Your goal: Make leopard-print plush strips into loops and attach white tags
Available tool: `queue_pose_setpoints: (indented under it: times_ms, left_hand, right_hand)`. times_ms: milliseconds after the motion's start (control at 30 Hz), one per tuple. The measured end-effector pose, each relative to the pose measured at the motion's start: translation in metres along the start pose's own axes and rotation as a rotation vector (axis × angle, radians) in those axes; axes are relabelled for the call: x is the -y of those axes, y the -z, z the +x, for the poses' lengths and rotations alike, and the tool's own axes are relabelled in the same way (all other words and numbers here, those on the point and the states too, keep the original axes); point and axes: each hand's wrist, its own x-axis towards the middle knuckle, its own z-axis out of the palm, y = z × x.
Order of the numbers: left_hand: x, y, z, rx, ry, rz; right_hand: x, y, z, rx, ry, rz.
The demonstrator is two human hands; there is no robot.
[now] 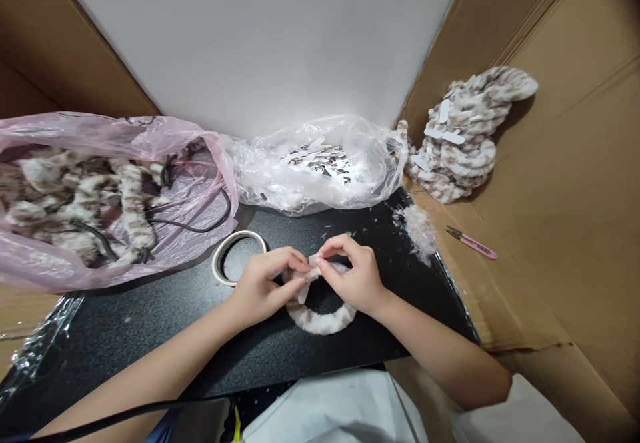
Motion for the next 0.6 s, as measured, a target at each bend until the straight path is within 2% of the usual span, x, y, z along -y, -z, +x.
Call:
queue_pose_setpoints:
  times_ms: [167, 267, 367, 500, 600]
  left_hand:
    - [-0.004, -0.004, 0.003, -0.057, 0.407, -0.264]
    - [-0.002, -0.006, 0.005, -0.070, 0.557, -0.364]
    - [-0.001, -0.006, 0.005, -0.067, 0.623, -0.379]
    - [-0.002, -0.005, 0.004, -0.073, 0.639, -0.334]
    - [-0.003, -0.005, 0.005, -0.087, 0.658, -0.354]
  right_hand:
    - [-0.003, -0.001, -0.003, 0.010, 0.180, -0.176]
    - [-0.006, -0.002, -0.003, 0.041, 0.212, -0.168]
    - [-0.009, -0.003, -0.004, 0.047, 0.261, -0.174]
    - [-0.013, -0.003, -0.005, 0.034, 0.375, -0.197]
    - [-0.013, -0.003, -0.005, 0.057, 0.358, -0.203]
